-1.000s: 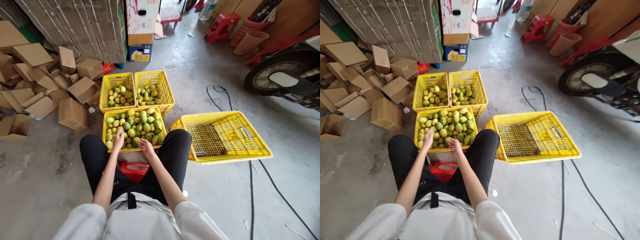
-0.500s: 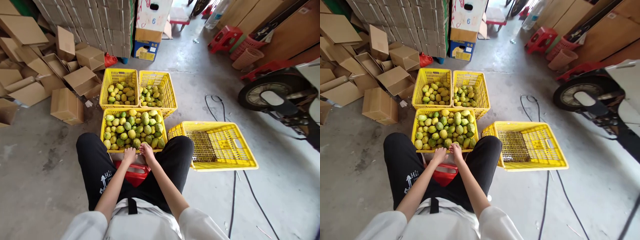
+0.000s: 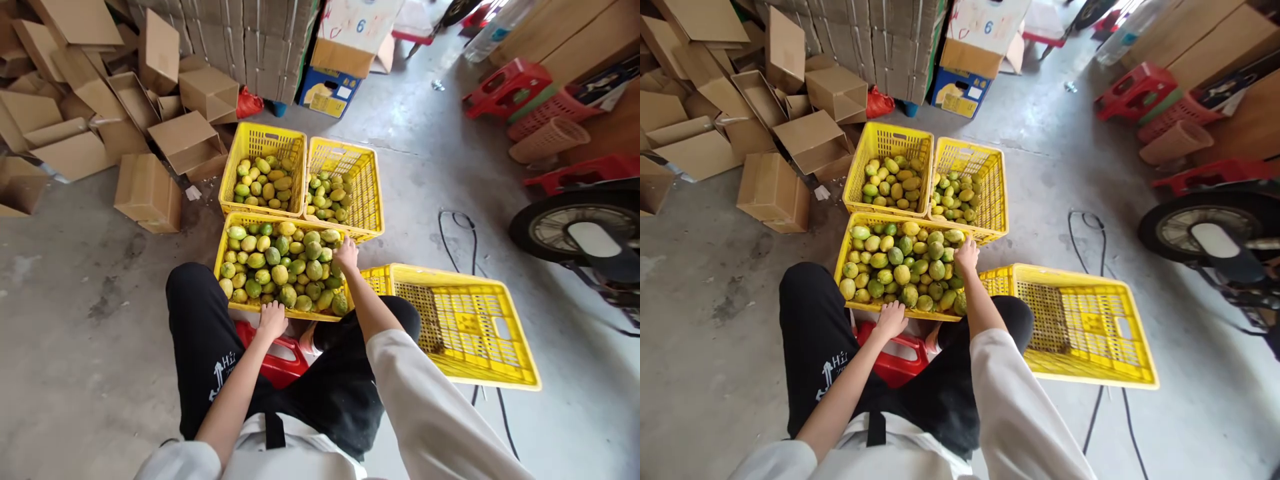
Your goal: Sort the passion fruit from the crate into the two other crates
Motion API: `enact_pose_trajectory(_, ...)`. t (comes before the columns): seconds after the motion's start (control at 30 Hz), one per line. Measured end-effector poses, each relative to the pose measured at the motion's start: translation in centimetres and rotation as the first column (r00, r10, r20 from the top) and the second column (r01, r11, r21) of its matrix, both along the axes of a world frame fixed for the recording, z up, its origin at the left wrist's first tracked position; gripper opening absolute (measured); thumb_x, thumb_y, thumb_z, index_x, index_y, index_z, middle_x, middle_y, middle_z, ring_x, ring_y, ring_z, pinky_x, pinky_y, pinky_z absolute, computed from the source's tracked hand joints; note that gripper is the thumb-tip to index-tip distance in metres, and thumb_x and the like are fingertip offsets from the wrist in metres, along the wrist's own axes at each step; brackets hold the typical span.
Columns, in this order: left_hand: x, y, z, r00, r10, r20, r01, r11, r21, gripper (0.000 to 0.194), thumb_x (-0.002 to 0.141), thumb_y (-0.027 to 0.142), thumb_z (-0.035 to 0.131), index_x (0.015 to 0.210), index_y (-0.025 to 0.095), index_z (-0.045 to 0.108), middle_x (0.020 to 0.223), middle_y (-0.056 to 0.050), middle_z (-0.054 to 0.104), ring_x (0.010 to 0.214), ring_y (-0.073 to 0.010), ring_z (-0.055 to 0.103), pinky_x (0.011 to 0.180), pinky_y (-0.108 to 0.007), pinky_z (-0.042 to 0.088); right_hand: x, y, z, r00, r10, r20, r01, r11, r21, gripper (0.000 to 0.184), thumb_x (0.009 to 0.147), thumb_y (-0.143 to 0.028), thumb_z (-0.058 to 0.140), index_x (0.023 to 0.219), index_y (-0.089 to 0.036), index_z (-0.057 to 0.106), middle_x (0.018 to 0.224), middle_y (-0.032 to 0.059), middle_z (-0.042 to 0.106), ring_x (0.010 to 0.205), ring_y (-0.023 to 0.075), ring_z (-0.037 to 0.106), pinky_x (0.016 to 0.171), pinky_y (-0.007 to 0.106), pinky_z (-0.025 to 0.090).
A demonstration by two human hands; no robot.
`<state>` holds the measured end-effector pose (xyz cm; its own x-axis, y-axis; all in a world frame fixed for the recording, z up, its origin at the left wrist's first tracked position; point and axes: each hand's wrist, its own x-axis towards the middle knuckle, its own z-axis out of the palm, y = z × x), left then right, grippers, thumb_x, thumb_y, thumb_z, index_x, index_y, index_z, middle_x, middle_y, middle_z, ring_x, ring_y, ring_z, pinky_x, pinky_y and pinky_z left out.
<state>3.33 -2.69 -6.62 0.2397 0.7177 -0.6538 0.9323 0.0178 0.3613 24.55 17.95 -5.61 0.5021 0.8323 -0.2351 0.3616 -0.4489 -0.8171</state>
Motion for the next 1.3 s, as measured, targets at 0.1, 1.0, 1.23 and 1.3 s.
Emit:
enact_pose_trajectory(0.1, 0.2, 0.1, -0.1, 1.0, 0.016, 0.015, -0.016, 1.0, -0.018, 0.038, 0.105, 0.025, 0.055, 0.138, 0.011, 0.069, 0.143, -0.025, 0.069, 0.137, -0.0382, 0.065, 0.117, -0.049, 0.045, 0.8, 1.1, -1.4, 0.997, 0.011, 0.073, -0.007, 0.998, -0.059, 0.037, 0.092, -0.022, 0.072, 0.088, -0.028, 0.037, 0.103, 0.0078, 0.051, 0.13, 0.0323, 0.051, 0.11, 0.05, 0.047)
enact_pose_trajectory(1.0, 0.3, 0.5, 0.2, 0.998, 0.04, 0.045, -0.038, 0.999, -0.038, 0.037, 0.103, 0.022, 0.058, 0.136, 0.011, 0.071, 0.141, -0.027, 0.068, 0.136, -0.0404, 0.066, 0.115, -0.05, 0.048, -6.4, -1.4, -3.4, 0.84, 0.46, 0.288, -0.429, 0.888, -0.167, 0.041, 0.089, -0.043, 0.09, 0.115, -0.021, 0.068, 0.113, 0.0143, 0.065, 0.105, 0.0306, 0.062, 0.089, 0.039, 0.048)
enact_pose_trajectory(1.23, 0.1, 0.1, -0.2, 0.986, 0.141, 0.092, -0.139, 0.99, -0.021, 0.033, 0.099, 0.015, 0.061, 0.131, 0.009, 0.07, 0.136, -0.026, 0.071, 0.136, -0.0397, 0.067, 0.117, -0.048, 0.048, -5.9, -2.2, -1.8, 0.496, 0.724, 0.479, -0.625, 0.681, -0.383, 0.049, 0.1, -0.048, 0.078, 0.134, -0.014, 0.07, 0.126, 0.0244, 0.071, 0.098, 0.0331, 0.07, 0.083, 0.039, 0.05)
enact_pose_trajectory(1.3, 0.0, 0.4, -0.2, 0.977, 0.19, 0.097, -0.191, 0.982, -0.004, 0.036, 0.099, 0.009, 0.056, 0.134, 0.008, 0.066, 0.137, -0.027, 0.071, 0.135, -0.0374, 0.069, 0.115, -0.046, 0.049, -5.3, -3.6, -1.2, 0.376, 0.762, 0.526, -0.646, 0.623, -0.441, 0.058, 0.102, -0.048, 0.074, 0.146, -0.011, 0.066, 0.132, 0.0278, 0.071, 0.098, 0.0364, 0.073, 0.081, 0.041, 0.051)
